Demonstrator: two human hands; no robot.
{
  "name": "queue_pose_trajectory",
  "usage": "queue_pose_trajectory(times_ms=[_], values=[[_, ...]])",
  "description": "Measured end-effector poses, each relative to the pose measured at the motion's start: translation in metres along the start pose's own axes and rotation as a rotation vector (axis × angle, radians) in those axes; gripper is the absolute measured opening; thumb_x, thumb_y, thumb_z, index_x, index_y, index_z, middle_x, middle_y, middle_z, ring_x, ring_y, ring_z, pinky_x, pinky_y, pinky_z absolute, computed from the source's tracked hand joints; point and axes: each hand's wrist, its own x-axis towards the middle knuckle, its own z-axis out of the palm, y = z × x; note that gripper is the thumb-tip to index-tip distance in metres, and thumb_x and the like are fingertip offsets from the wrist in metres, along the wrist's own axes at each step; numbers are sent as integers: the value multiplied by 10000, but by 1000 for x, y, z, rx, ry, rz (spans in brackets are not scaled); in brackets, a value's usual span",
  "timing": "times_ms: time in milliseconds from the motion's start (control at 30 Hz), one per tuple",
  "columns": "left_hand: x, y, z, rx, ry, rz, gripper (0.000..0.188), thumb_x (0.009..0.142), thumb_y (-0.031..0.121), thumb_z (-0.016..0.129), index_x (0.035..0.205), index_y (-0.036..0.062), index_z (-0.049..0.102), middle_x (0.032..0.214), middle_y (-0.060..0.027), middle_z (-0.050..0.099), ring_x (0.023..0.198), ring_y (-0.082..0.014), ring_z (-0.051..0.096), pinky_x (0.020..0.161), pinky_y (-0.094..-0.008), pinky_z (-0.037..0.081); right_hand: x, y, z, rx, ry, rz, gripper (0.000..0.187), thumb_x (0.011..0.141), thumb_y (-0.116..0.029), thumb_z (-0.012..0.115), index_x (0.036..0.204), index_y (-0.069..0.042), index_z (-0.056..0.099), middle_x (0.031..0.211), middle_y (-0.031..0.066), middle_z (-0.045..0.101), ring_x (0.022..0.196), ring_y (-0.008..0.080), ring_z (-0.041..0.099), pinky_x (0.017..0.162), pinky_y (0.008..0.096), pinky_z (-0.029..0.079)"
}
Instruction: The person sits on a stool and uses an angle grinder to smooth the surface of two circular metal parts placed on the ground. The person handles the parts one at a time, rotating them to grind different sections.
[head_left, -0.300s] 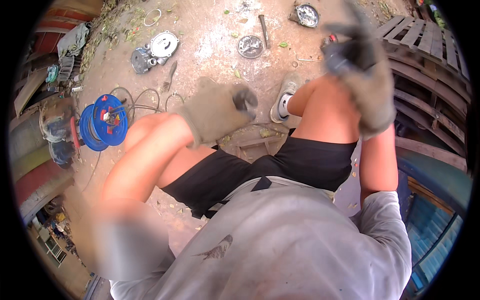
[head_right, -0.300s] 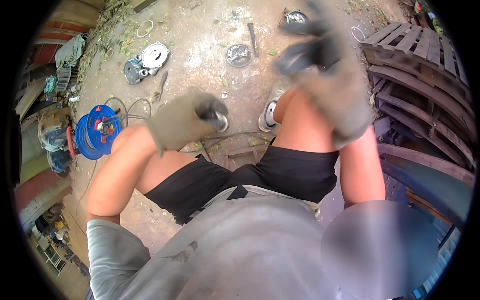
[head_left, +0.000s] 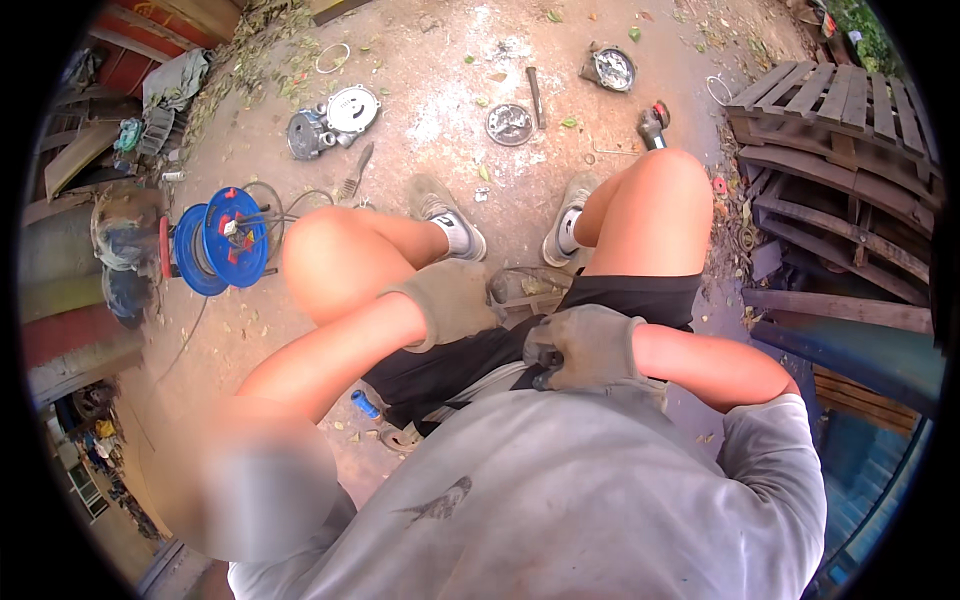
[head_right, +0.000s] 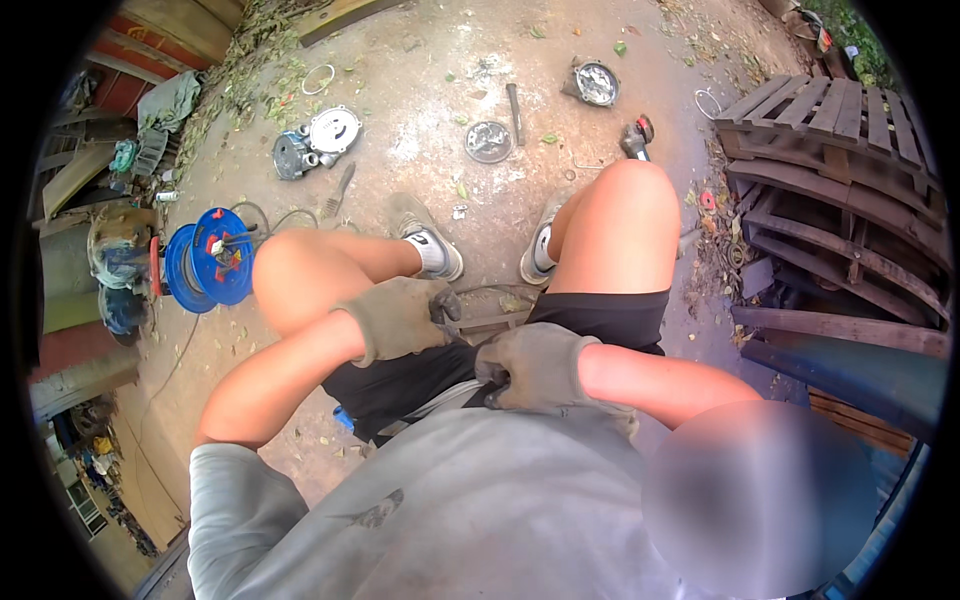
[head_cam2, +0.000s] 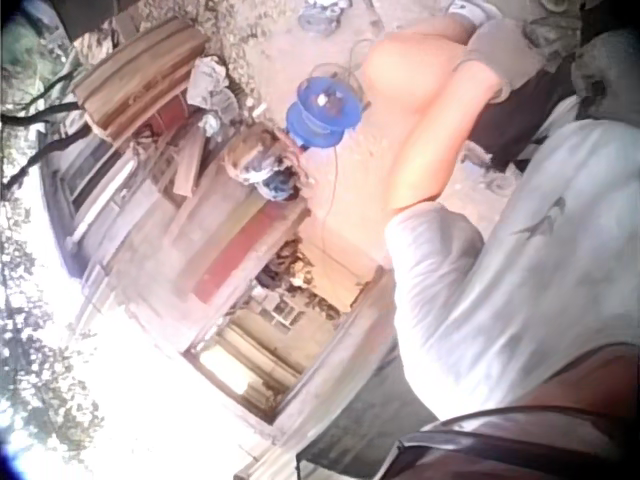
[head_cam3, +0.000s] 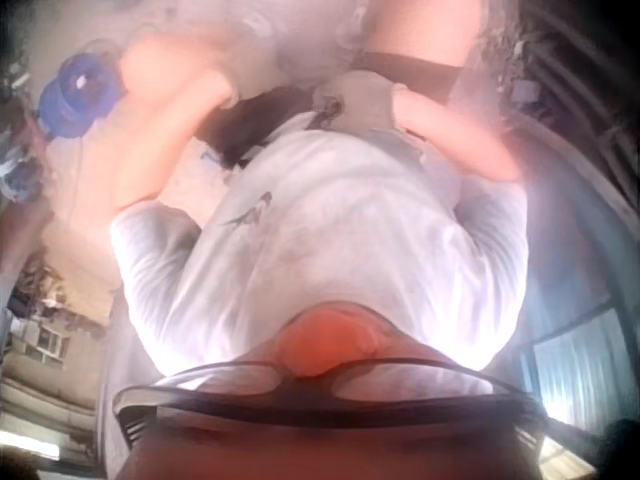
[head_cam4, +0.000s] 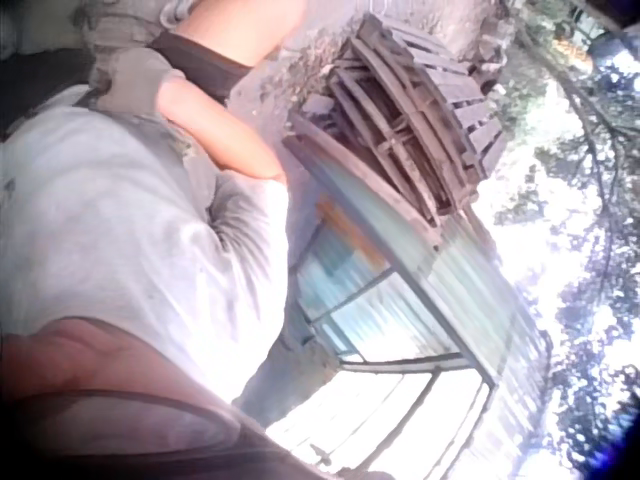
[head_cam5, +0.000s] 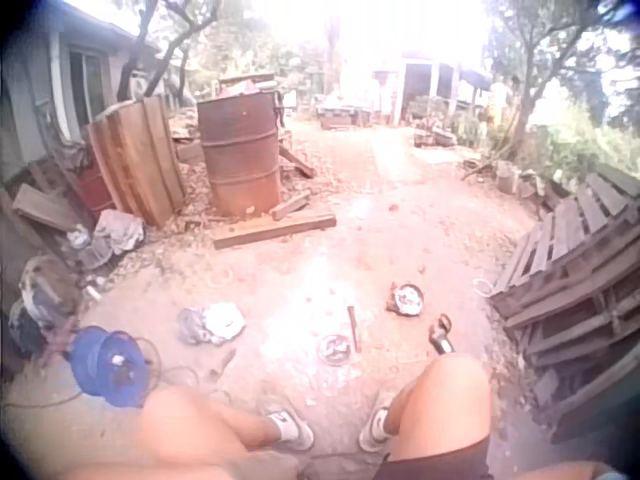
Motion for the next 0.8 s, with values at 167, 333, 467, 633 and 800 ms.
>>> queue_pose_trajectory(times_ms=[167, 333, 467, 633, 800], values=[[-32, 29, 7, -18, -190, -10, 346, 922, 349, 774, 1149, 88, 758, 1063, -172, 810, 1061, -357, 772, 943, -462, 591, -28, 1, 13, -24, -29, 41, 435, 871, -374, 820, 1205, -99, 778, 1113, 158, 776, 1050, 355, 754, 946, 470, 588], [-78, 35, 50, -39, -274, 43, 376, 939, 404, 757, 1166, 103, 760, 1055, -162, 815, 1038, -351, 780, 948, -462, 592, -54, -10, 8, -38, -164, 88, 422, 916, -372, 787, 1236, -98, 787, 1210, 165, 786, 1177, 362, 737, 1028, 471, 570], [-88, 40, 47, -210, -338, -29, 493, 930, 450, 776, 1283, 107, 754, 1092, -167, 820, 1034, -343, 791, 931, -461, 606, -57, 10, 30, -122, -114, 4, 442, 937, -384, 759, 1283, -111, 787, 1235, 176, 786, 1204, 365, 735, 1065, 482, 563], [-90, 35, 66, -227, -251, -24, 512, 903, 463, 799, 1282, 122, 768, 1074, -156, 821, 1028, -331, 794, 912, -445, 607, -51, 0, 28, -115, -131, 76, 508, 910, -408, 777, 1299, -81, 771, 1218, 173, 780, 1168, 383, 742, 1041, 476, 577], [-85, 40, 81, -233, -165, -11, 421, 909, 407, 783, 1230, 136, 799, 1069, -159, 819, 1023, -341, 788, 908, -449, 596, -54, 3, 30, -156, -30, 53, 527, 955, -474, 729, 1193, -5, 762, 1161, 214, 781, 1112, 391, 752, 993, 479, 589]])
